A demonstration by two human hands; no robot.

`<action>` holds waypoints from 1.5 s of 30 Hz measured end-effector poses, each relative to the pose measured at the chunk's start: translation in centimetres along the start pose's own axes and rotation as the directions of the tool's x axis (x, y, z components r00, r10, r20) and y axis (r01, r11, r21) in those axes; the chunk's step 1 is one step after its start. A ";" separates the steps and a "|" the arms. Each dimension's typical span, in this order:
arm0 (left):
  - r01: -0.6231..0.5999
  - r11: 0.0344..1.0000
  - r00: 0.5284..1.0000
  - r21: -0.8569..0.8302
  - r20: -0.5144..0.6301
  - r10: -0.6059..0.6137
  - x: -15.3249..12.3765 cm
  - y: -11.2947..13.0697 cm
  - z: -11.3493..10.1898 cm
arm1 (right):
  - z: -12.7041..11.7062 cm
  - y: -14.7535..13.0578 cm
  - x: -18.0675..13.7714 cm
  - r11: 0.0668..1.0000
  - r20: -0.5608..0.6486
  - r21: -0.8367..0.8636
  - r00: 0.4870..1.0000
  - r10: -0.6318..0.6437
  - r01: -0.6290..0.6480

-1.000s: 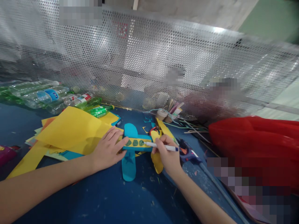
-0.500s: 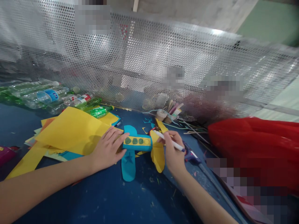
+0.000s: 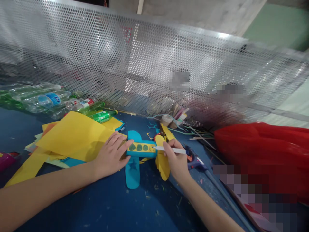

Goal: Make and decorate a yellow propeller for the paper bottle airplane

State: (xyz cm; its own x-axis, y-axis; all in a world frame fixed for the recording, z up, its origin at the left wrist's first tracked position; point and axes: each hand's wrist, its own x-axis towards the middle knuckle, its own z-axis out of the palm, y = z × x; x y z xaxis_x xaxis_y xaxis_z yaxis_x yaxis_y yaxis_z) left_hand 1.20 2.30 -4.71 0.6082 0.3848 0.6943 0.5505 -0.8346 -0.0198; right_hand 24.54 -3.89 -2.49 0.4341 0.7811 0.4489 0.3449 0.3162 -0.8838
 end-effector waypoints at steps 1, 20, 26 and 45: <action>-0.002 1.000 1.000 0.000 -0.001 0.002 0.0 0.0 0.0 | 0.0 0.1 0.0 1.000 -0.001 0.005 1.000 -0.004 0.004; 0.013 1.000 1.000 -0.025 0.014 -0.013 0.0 -0.1 0.1 | 0.1 0.1 0.0 1.000 0.007 -0.015 1.000 0.011 -0.011; 0.012 1.000 1.000 -0.026 0.023 -0.011 0.0 -0.1 0.1 | 0.1 0.1 0.1 1.000 0.019 -0.029 1.000 0.011 -0.010; 0.030 0.999 0.999 -0.038 0.033 -0.029 0.0 0.0 0.1 | 0.1 0.1 0.0 1.000 0.038 -0.011 0.999 0.021 -0.020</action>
State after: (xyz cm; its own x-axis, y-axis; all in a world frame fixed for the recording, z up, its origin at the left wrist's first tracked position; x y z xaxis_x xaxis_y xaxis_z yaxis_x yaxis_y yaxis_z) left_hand 1.24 2.38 -4.78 0.6105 0.4213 0.6707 0.5464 -0.8370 0.0285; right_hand 24.49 -3.77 -2.57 0.4095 0.8071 0.4253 0.3456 0.2942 -0.8911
